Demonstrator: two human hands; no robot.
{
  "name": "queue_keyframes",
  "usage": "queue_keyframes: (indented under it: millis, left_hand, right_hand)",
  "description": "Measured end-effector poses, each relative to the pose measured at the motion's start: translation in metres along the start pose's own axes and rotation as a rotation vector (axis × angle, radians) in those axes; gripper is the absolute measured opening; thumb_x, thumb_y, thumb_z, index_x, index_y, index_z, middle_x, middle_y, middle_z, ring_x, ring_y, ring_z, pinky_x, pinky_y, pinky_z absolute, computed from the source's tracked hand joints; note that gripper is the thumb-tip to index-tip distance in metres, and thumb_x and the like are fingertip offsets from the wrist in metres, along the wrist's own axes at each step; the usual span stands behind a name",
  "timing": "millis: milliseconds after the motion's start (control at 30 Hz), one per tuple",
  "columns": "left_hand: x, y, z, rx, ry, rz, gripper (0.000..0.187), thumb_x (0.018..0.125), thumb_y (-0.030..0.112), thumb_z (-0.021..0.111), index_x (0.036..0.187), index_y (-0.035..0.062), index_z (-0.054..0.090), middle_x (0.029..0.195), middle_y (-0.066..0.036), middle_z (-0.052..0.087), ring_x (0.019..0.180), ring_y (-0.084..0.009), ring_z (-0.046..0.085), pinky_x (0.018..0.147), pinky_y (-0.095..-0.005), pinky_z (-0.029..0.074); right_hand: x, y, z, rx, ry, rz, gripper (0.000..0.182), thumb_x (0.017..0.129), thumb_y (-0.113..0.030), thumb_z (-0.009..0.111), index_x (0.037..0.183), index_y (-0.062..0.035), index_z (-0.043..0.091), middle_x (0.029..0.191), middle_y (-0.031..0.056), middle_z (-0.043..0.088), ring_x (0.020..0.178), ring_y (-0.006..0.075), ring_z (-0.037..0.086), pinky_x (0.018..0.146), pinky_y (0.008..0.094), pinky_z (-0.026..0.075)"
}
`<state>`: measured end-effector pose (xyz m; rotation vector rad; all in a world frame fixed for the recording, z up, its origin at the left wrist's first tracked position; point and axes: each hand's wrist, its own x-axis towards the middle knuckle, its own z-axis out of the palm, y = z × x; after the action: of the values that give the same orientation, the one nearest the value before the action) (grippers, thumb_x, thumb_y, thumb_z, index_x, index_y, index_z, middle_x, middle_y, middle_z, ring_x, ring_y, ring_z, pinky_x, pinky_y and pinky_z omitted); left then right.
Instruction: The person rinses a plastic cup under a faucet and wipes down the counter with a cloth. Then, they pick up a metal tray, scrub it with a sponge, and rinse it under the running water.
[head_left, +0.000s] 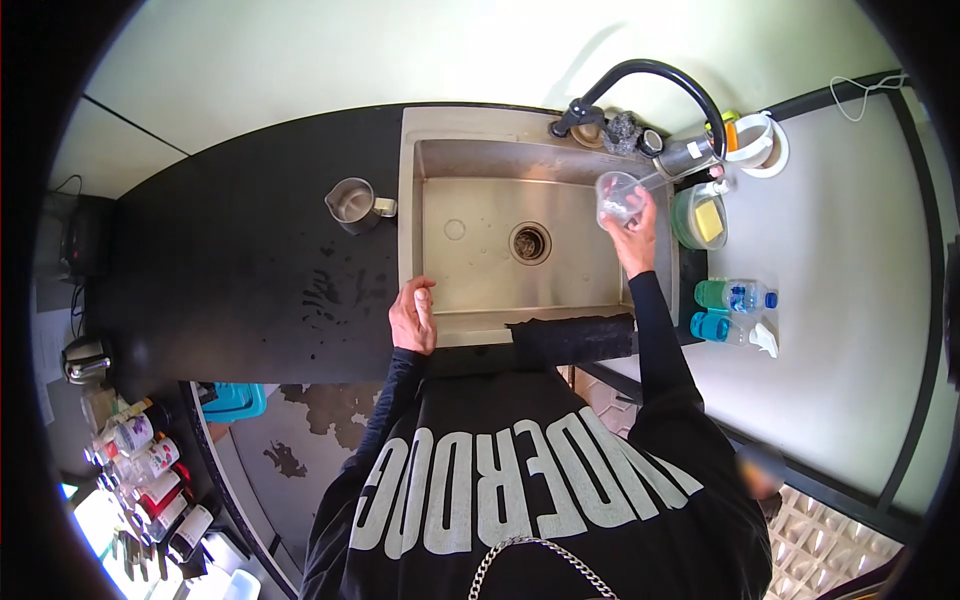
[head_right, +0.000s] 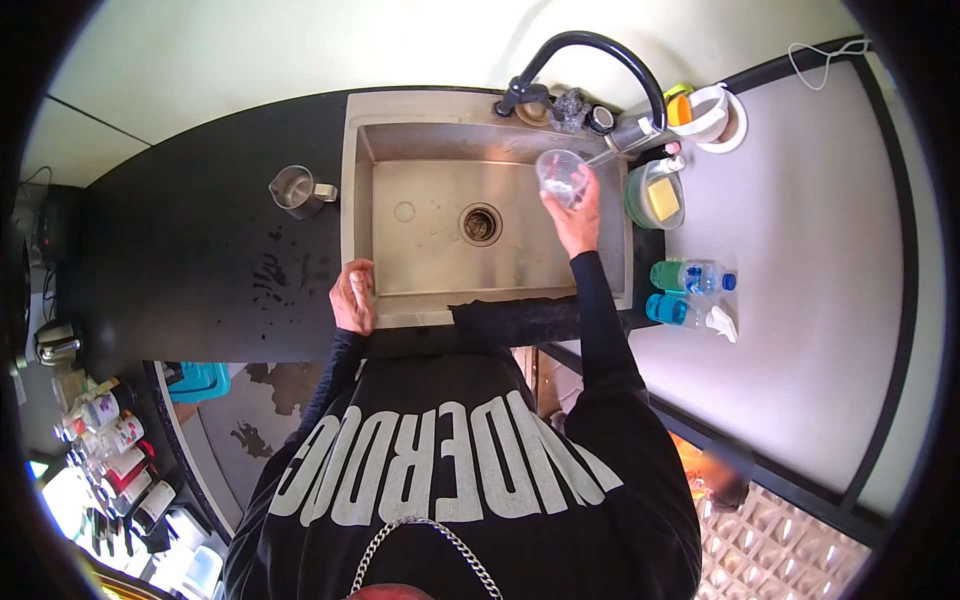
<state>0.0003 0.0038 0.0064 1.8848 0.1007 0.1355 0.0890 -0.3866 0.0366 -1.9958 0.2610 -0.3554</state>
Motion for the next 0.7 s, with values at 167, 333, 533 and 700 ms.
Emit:
queue_keyframes:
  millis: [167,333,533,700]
  left_hand:
    - [0.000,-0.001,0.002,-0.011,0.028,0.040,0.059,0.105,0.051,0.036,0.100,-0.0008,0.065,0.066,-0.003,0.048,0.062,-0.0124,0.048,0.060,-0.0273,0.040]
    - [-0.001,-0.002,0.000,0.002,0.000,0.033,0.048,0.106,0.042,0.038,0.102,0.0010,0.063,0.071,-0.010,0.052,0.064,-0.0234,0.054,0.064,-0.0346,0.046]
    - [0.000,-0.001,-0.001,0.011,-0.010,0.020,0.048,0.107,0.042,0.038,0.102,0.0007,0.063,0.071,-0.010,0.052,0.064,-0.0237,0.054,0.065,-0.0345,0.046]
    - [0.001,0.002,0.001,-0.009,0.010,0.043,0.052,0.107,0.045,0.037,0.101,0.0001,0.064,0.068,-0.007,0.051,0.063,-0.0178,0.052,0.062,-0.0305,0.044]
  right_hand:
    - [0.000,-0.039,0.060,-0.409,-0.188,-0.381,0.081,0.072,-0.024,0.084,0.140,-0.0035,0.044,0.128,0.0202,0.057,0.119,0.0346,0.055,0.102,0.0442,0.044]
    - [-0.001,-0.074,0.130,-0.626,-0.391,-0.618,0.078,0.068,-0.026,0.083,0.137,-0.0144,0.049,0.114,0.0150,0.056,0.111,0.0326,0.053,0.105,0.0511,0.038]
    - [-0.016,-0.105,0.155,-0.923,-0.580,-0.612,0.079,0.068,-0.029,0.084,0.140,-0.0231,0.052,0.123,0.0124,0.050,0.121,0.0321,0.044,0.108,0.0647,0.028]
    - [-0.011,-0.091,0.121,-0.984,-0.505,-0.576,0.080,0.067,-0.028,0.084,0.140,-0.0233,0.053,0.122,0.0116,0.050,0.121,0.0320,0.044,0.109,0.0648,0.027]
